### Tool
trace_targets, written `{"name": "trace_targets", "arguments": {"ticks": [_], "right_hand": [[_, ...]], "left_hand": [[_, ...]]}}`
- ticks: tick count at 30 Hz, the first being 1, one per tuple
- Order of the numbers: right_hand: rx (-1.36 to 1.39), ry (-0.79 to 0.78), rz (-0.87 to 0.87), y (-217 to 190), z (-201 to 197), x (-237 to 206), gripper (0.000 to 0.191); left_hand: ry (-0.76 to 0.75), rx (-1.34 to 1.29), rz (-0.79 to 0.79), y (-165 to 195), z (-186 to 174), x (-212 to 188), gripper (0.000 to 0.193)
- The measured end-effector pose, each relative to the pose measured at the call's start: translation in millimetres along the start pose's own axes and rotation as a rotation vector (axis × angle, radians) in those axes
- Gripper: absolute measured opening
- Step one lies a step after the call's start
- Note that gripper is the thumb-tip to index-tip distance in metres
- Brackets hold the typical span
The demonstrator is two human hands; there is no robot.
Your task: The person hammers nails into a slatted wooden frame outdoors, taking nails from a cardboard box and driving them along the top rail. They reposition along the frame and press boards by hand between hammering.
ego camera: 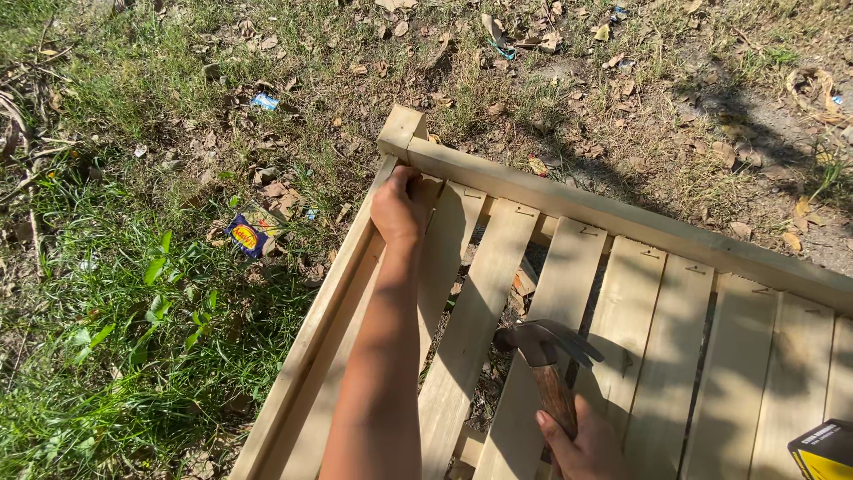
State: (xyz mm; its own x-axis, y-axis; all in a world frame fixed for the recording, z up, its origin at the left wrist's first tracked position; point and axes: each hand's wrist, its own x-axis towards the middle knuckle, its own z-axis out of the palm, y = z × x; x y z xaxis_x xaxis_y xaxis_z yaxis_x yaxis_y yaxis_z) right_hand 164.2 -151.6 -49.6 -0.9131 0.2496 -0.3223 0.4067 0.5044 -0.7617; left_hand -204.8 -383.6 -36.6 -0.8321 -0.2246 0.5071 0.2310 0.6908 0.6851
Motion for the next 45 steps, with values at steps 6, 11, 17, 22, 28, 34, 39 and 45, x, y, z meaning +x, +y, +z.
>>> {"name": "trace_targets", "arguments": {"ticks": [6,11,17,22,28,34,39,45], "right_hand": [[0.143,-0.119,0.414,-13,-1,-3,0.048],[0.1,-0.126,0.31,15,5,2,0.039],[0.36,-0.103,0.032,23,14,16,0.043],[0.047,-0.053,0.349,-67,-28,55,0.033],[-0.063,0.076,-0.004,-182,-62,106,0.033],[-0.14,0.042,-0.229,-253,-23,169,0.041],[-0.217,0.071,-0.379,-260,12,205,0.039],[-0.157,0.045,-0.359,-246,30,211,0.037]], "left_hand": [[-0.013,-0.008,-0.042,2,1,2,0.029],[-0.097,-0.018,-0.076,2,-1,-1,0.05],[-0.109,0.029,-0.104,7,0,1,0.043],[-0.099,0.017,-0.104,2,6,4,0.043],[-0.084,-0.02,-0.073,-6,12,5,0.039],[-0.133,-0.008,-0.157,-3,8,5,0.039],[-0.136,-0.016,-0.189,-3,11,10,0.04],[-0.137,-0.017,-0.184,-5,14,10,0.041]]}}
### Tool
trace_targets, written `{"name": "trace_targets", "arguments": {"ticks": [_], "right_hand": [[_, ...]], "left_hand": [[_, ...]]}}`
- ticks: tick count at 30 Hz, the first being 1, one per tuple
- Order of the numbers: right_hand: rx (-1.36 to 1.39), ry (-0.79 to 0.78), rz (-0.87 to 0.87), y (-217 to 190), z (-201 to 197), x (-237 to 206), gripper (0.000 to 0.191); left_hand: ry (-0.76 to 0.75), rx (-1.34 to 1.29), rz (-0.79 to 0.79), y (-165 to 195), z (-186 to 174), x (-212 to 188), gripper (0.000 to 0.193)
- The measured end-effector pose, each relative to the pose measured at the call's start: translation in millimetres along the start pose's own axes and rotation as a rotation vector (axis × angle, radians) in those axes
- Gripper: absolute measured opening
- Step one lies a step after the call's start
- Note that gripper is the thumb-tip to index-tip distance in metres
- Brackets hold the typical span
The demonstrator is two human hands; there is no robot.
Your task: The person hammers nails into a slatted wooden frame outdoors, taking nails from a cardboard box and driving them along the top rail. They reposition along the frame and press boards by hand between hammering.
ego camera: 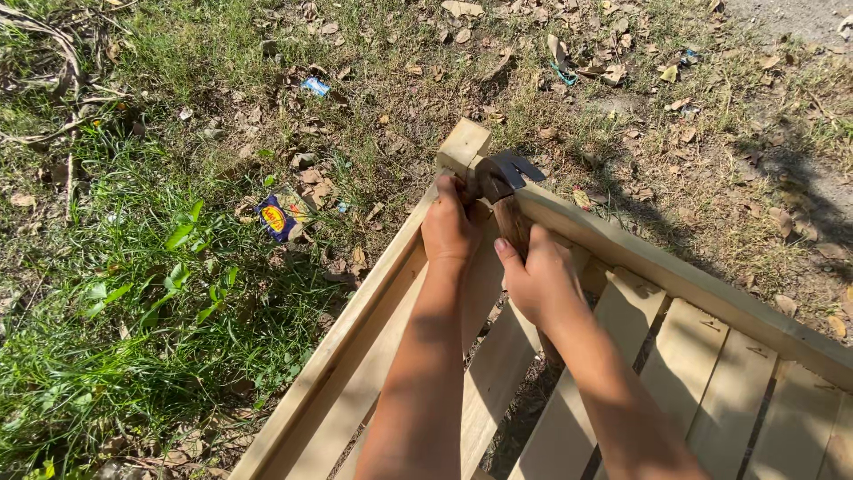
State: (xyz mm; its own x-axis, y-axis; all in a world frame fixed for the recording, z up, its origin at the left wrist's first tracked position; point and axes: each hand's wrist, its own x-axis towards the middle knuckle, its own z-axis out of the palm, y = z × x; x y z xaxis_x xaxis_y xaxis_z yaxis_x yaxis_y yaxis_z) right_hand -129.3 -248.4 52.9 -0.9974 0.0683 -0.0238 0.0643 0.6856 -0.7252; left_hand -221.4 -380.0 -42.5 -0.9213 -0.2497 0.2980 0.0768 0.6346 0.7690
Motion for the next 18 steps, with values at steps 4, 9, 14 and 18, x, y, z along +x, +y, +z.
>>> {"name": "trace_targets", "arguments": {"ticks": [4,9,14,18], "right_hand": [[-0.02,0.03,-0.041,8,5,2,0.04],[-0.095,0.079,0.015,19,2,-24,0.042],[0.013,0.09,0.143,52,6,-89,0.041],[0.005,0.109,0.179,78,15,-99,0.039]], "left_hand": [[0.024,0.003,0.013,-2,2,-1,0.043],[0.003,-0.046,-0.007,-3,4,-2,0.045],[0.047,-0.093,0.003,5,-7,-2,0.039],[-0.03,-0.316,0.023,13,-37,-26,0.032]]}}
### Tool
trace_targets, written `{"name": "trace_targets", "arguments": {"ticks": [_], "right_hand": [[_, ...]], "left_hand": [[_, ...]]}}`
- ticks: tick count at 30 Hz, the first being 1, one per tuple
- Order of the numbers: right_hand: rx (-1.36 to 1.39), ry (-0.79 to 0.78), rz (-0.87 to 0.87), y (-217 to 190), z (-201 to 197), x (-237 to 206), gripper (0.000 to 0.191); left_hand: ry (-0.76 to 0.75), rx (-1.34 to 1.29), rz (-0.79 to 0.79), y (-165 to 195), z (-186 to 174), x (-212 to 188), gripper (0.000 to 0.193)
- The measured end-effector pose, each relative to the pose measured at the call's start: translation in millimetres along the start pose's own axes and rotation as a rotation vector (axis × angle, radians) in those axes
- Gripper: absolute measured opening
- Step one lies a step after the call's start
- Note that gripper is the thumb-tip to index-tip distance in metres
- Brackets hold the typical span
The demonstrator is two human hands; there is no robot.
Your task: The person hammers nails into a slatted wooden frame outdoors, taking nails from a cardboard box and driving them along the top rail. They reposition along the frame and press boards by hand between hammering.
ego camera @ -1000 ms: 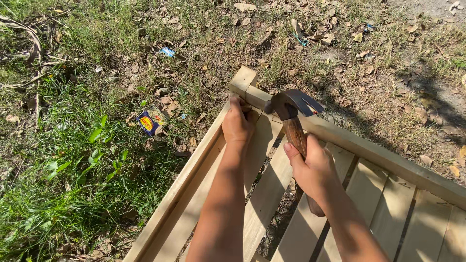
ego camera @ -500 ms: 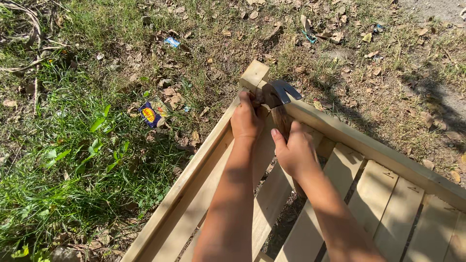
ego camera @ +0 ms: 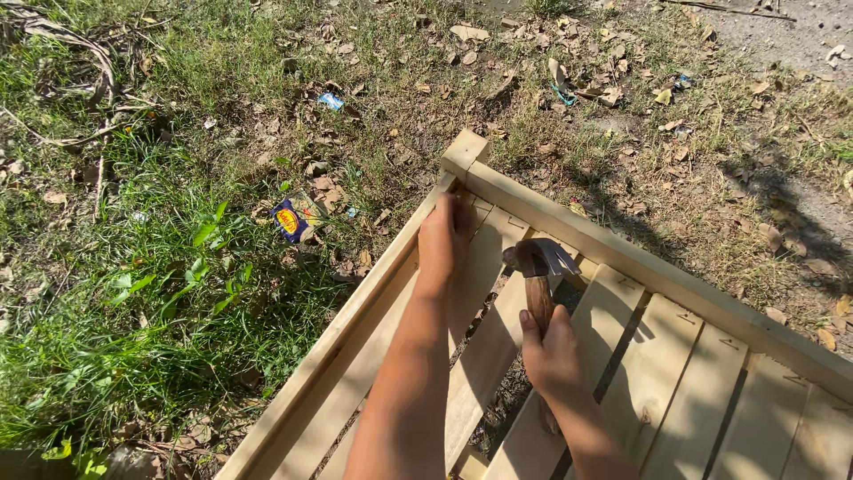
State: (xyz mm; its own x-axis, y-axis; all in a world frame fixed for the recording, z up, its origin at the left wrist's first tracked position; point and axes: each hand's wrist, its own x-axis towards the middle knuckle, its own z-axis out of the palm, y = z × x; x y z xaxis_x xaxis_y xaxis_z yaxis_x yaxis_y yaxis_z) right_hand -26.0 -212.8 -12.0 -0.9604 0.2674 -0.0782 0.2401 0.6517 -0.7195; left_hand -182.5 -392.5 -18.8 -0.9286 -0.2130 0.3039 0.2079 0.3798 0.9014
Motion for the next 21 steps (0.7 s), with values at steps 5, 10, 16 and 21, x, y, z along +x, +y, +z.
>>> {"name": "trace_targets", "arguments": {"ticks": [5,10,16,21], "right_hand": [[-0.042,0.028,0.026,-4,2,6,0.039],[0.291,-0.081,0.065,-18,-19,2,0.033],[0.496,-0.218,0.22,-41,-65,-23,0.032],[0.269,-0.241,0.071,-91,-87,25,0.041]], "left_hand": [[-0.021,0.605,0.133,30,-50,-105,0.052],[-0.062,0.746,-0.102,60,-62,-170,0.061],[-0.177,0.677,-0.24,84,-50,-173,0.071],[-0.174,0.699,-0.221,94,-41,-182,0.069]]}}
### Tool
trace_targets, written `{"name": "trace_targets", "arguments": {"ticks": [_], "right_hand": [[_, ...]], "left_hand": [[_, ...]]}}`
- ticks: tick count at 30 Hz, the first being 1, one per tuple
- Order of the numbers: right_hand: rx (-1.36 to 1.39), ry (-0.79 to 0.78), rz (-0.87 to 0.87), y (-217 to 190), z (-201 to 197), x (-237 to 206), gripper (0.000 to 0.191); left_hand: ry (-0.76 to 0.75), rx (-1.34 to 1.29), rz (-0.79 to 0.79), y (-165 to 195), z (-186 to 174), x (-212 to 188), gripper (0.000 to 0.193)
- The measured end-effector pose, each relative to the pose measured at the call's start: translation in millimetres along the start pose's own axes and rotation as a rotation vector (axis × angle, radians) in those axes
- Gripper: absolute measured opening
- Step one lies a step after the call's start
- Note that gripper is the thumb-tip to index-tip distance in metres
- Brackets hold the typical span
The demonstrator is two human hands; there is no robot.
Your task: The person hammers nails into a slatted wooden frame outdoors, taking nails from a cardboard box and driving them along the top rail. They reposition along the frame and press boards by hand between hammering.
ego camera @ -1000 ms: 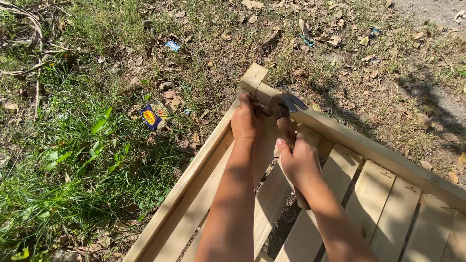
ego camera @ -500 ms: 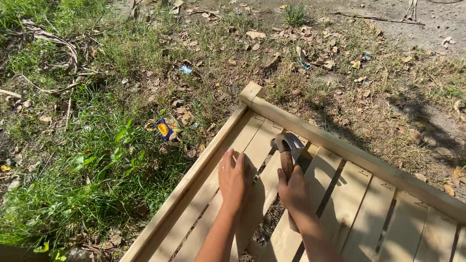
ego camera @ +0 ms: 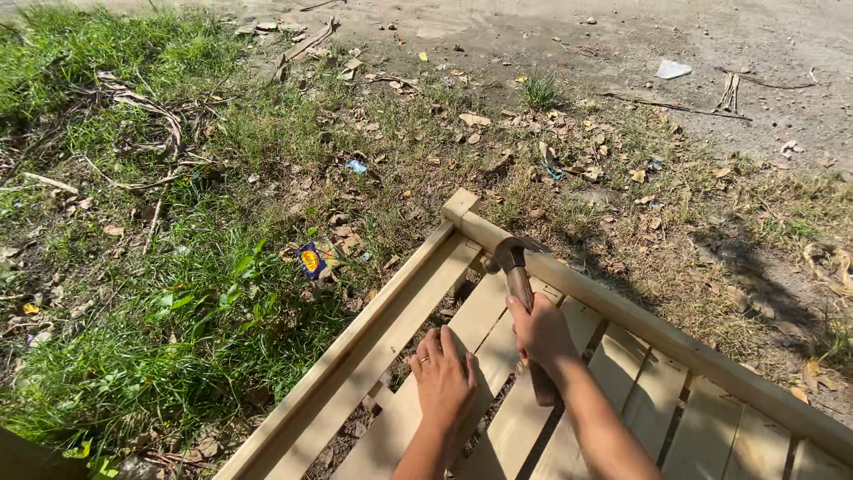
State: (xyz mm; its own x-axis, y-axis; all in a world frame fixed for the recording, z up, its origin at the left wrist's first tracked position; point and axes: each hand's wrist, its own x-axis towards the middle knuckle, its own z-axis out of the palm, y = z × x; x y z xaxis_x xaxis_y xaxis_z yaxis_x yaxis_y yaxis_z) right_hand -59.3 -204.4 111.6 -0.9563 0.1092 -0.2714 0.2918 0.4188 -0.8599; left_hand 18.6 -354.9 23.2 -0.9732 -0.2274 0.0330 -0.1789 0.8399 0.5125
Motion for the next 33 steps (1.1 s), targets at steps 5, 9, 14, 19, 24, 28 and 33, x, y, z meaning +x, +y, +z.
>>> {"name": "trace_targets", "arguments": {"ticks": [5,9,14,19,24,28,33], "right_hand": [[-0.184,-0.051,0.053,-35,3,46,0.037],[-0.306,-0.002,-0.128,-43,12,70,0.044],[-0.174,-0.028,-0.025,-37,34,81,0.038],[-0.418,0.152,-0.362,-18,44,93,0.039],[-0.18,-0.007,-0.021,5,53,103,0.04],[-0.414,0.196,-0.463,8,56,106,0.043],[-0.254,-0.02,0.025,-13,45,89,0.041]], "left_hand": [[0.3,0.166,0.125,-12,16,41,0.079],[0.331,0.276,0.125,-44,20,78,0.063],[0.037,0.2,0.038,-41,5,78,0.075],[-0.055,0.202,-0.001,-25,-18,76,0.083],[-0.029,0.194,0.008,-26,-17,76,0.082],[-0.029,0.171,0.008,-29,-10,77,0.08],[-0.006,0.152,0.003,-31,-10,79,0.077]]}}
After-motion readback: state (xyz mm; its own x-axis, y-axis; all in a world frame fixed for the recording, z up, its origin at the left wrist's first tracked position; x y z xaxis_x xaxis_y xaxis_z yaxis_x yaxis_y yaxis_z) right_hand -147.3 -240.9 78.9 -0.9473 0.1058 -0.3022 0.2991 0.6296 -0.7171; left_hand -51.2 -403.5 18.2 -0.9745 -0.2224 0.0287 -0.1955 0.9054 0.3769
